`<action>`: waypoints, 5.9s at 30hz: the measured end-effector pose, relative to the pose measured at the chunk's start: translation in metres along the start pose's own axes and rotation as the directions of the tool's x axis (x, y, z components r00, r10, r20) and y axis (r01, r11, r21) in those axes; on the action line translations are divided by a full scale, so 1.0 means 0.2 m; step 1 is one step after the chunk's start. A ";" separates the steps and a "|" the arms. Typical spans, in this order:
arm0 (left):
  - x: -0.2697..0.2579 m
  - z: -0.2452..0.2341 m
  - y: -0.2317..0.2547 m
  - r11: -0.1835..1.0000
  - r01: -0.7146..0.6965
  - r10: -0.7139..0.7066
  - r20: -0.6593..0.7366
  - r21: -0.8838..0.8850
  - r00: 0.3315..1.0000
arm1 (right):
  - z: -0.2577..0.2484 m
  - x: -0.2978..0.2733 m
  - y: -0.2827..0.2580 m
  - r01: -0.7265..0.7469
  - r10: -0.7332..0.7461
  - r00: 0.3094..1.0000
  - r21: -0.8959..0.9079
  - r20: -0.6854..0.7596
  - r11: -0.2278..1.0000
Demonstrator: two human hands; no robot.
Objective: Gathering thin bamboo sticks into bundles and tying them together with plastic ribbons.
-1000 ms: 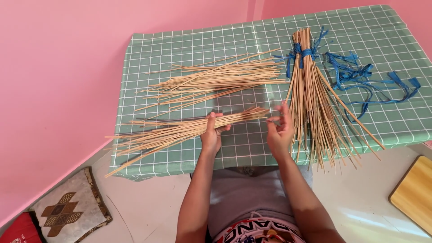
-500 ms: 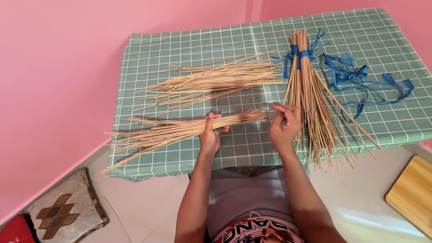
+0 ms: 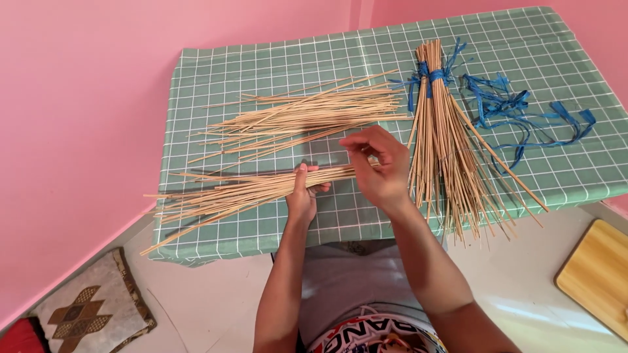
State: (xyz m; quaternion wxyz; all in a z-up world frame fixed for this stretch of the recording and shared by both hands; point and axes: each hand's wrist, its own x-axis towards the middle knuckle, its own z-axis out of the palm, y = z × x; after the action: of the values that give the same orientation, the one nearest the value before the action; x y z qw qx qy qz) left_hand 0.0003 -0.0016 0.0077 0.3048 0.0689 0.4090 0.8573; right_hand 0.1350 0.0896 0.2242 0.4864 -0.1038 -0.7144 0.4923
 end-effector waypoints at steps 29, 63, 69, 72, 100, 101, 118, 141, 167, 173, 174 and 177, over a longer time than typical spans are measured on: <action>0.01 -0.01 -0.01 0.999 0.029 -0.030 -0.019 -0.043 0.999 | -0.36 -0.26 0.68 -0.107 0.085 0.994 -0.540 -0.065 0.835; 0.01 -0.02 -0.03 0.999 0.029 -0.030 -0.017 -0.032 0.999 | -0.74 -0.01 0.55 0.590 0.261 0.769 -0.805 0.583 0.060; 0.00 -0.01 -0.02 0.999 0.035 -0.035 0.006 0.002 0.999 | -0.47 0.26 0.92 0.589 0.104 0.790 -0.795 0.605 0.148; -0.01 0.00 -0.01 0.999 0.039 -0.039 0.015 -0.005 0.999 | -0.38 0.29 1.19 0.505 0.211 0.821 -0.847 0.531 0.167; -0.02 0.03 0.01 0.999 0.035 -0.036 0.116 0.006 0.993 | -0.23 -0.02 0.50 0.164 0.262 0.826 -0.658 0.499 0.735; -0.01 0.02 0.00 0.999 0.038 -0.039 0.118 0.008 0.992 | -0.21 -0.05 0.52 0.160 0.264 0.828 -0.659 0.496 0.735; 0.00 0.00 -0.02 0.998 0.022 -0.023 0.008 0.055 1.000 | -0.33 -0.38 0.74 -0.256 0.115 0.929 -0.386 -0.353 0.886; 0.00 -0.01 -0.02 1.000 0.003 -0.003 -0.007 0.027 1.000 | -0.25 -0.29 0.61 -0.264 0.224 0.964 -0.393 -0.144 0.881; -0.03 0.03 0.01 0.999 -0.007 0.004 0.054 0.052 0.999 | -0.32 0.21 1.33 0.338 0.116 0.912 -0.882 0.393 0.329; -0.01 0.01 -0.01 0.999 0.009 -0.012 0.062 0.047 0.998 | -0.41 0.30 1.26 0.435 -0.003 0.884 -0.820 0.468 0.371; -0.02 0.02 0.00 0.999 0.007 -0.010 0.070 0.046 0.998 | -0.41 0.33 1.22 0.458 -0.095 0.876 -0.753 0.473 0.472; -0.04 0.04 0.03 0.998 -0.003 -0.002 0.091 0.055 0.996 | -0.38 0.35 1.05 0.495 -0.215 0.860 -0.650 0.464 0.577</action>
State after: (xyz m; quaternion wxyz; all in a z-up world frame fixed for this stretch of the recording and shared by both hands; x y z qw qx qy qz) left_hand 0.0062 -0.0030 0.0188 0.3207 0.1164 0.4184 0.8418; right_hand 0.0910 0.2836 0.1005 0.3602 -0.0620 -0.9293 0.0532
